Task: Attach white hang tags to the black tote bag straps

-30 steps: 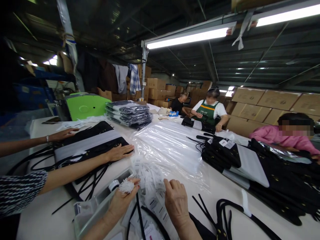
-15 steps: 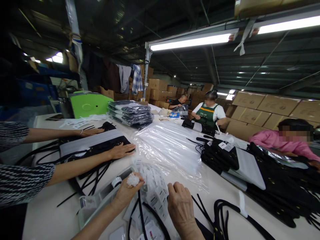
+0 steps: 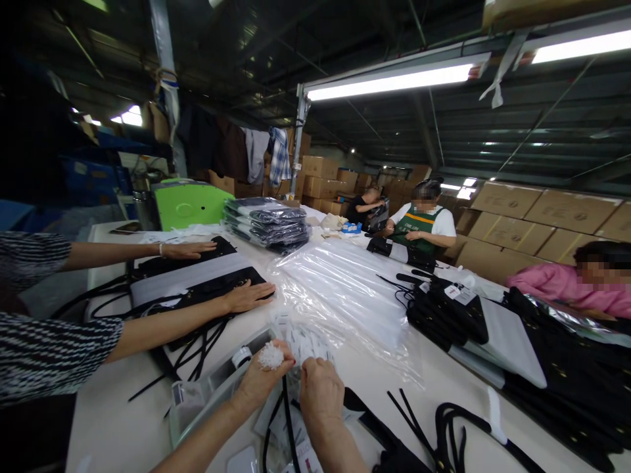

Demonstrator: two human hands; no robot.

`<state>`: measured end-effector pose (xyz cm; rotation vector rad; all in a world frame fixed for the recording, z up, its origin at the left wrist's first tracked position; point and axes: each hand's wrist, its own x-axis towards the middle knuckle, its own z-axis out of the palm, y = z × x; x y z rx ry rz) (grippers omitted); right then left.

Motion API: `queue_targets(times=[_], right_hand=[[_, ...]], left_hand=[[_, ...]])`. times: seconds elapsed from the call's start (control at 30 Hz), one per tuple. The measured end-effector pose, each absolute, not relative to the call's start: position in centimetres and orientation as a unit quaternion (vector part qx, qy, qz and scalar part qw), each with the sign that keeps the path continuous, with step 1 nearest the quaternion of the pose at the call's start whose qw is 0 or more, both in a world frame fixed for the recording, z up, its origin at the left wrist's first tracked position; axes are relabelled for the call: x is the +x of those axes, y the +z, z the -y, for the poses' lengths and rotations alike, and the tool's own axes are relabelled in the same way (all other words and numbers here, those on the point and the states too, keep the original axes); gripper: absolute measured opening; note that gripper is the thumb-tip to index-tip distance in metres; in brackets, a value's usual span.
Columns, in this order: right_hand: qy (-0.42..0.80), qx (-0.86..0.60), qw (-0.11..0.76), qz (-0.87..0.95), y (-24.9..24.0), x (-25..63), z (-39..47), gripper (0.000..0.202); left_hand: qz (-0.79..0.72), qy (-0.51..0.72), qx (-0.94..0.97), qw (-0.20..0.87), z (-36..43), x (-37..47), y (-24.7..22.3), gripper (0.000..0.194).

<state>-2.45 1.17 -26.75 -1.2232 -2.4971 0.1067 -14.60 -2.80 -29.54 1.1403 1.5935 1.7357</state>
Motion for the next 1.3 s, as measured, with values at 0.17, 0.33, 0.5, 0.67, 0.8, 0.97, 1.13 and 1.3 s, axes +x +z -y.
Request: queue_targets(times=[0.17, 0.33, 0.5, 0.67, 0.8, 0.97, 1.13, 1.3], right_hand=[[0.192, -0.460, 0.132, 0.857, -24.8, -2.4, -1.6, 0.025], [0.354, -0.478, 0.231, 0.770, -26.0, -2.2, -3.3, 0.025], [0.350, -0.522, 0.250, 0.737, -28.0, -0.6, -4.5, 0.022], [0.404, -0.511, 0.285, 0.703, -25.3, 2.7, -4.6, 0.028], [0.446, -0.512, 0.343, 0.649, -20.2, 8.4, -4.1, 0.033], [0.274, -0.574, 0.397, 0.662, -16.2, 18.2, -1.4, 0.040], [-0.025, -0.606, 0.323, 0.727, -16.5, 24.0, 2.4, 0.041], [0.004, -0.655, 0.162, 0.738, -19.9, 25.0, 4.3, 0.039]], left_hand=[[-0.596, 0.627, 0.440, 0.241, 3.0, -14.8, -29.9, 0.008], [-0.622, 0.618, 0.428, 0.222, 3.0, -14.6, -29.9, 0.014], [-0.680, 0.599, 0.369, 0.208, 2.8, -14.6, -29.7, 0.026], [-0.696, 0.564, 0.389, 0.216, 2.1, -14.9, -29.9, 0.028], [-0.736, 0.547, 0.370, 0.150, 2.6, -14.4, -29.1, 0.029], [-0.718, 0.608, 0.339, -0.003, 5.4, -10.3, -27.4, 0.037], [-0.638, 0.472, 0.597, 0.121, 3.9, -2.0, -27.7, 0.022], [-0.665, 0.236, 0.645, 0.294, -0.8, 6.2, -29.1, 0.024]])
